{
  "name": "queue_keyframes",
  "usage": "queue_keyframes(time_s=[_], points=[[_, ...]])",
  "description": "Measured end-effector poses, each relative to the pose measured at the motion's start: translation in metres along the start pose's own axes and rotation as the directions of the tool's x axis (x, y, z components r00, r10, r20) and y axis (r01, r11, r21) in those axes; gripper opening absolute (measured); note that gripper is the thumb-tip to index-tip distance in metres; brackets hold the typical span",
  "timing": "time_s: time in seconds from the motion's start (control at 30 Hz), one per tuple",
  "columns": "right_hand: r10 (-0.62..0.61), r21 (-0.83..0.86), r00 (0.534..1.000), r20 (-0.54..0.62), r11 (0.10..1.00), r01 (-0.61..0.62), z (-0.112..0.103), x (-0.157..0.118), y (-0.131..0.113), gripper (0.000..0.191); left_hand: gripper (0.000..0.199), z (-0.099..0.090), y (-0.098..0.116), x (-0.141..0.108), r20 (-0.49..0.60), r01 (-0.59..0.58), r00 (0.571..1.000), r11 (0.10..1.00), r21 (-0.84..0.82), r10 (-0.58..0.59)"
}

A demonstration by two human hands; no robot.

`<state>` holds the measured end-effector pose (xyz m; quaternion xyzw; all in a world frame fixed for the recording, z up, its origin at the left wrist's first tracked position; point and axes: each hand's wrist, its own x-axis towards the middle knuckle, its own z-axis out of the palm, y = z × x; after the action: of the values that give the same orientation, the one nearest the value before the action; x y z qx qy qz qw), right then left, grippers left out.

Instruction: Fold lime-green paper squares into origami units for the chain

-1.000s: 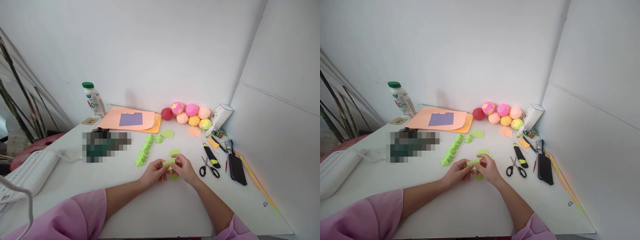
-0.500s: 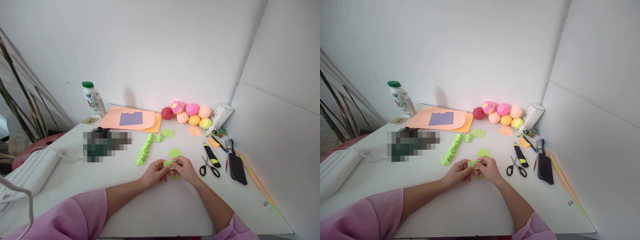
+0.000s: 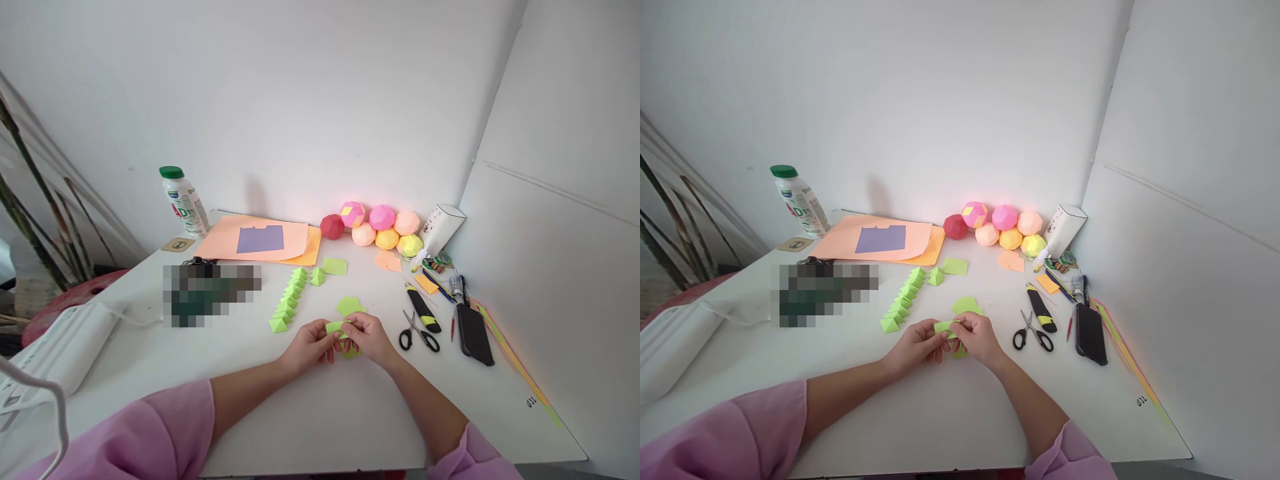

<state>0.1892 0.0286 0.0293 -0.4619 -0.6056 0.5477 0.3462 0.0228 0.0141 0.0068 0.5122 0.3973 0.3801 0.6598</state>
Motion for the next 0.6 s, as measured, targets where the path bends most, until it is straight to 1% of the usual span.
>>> queue_keyframes(time_s=[0.17,0.27,0.4,0.6], points=[[-0.002,-0.007,1.0,0.006,1.0,0.002,-0.0001,-0.0008,-0.0002,0.026,0.035,0.0005,0.0023,-0.0008,-0.015,0.001,1.0,1.0,-0.017,-0.002],[-0.003,-0.012,1.0,0.029,1.0,0.004,-0.0011,-0.0008,-0.0019,0.028,0.035,0.0004,0.0023,-0.0013,-0.023,-0.014,1.0,1.0,-0.028,0.014],[0.031,-0.017,0.998,0.063,0.999,-0.03,-0.0025,-0.0002,-0.0026,0.028,0.035,0.0004,0.0018,-0.0019,-0.039,-0.008,0.999,0.999,-0.04,0.006],[0.026,-0.02,0.999,0.032,0.999,-0.025,-0.0035,0.0,0.0003,0.029,0.034,-0.0005,-0.0001,0.0,-0.027,-0.01,1.0,0.999,-0.043,0.009]])
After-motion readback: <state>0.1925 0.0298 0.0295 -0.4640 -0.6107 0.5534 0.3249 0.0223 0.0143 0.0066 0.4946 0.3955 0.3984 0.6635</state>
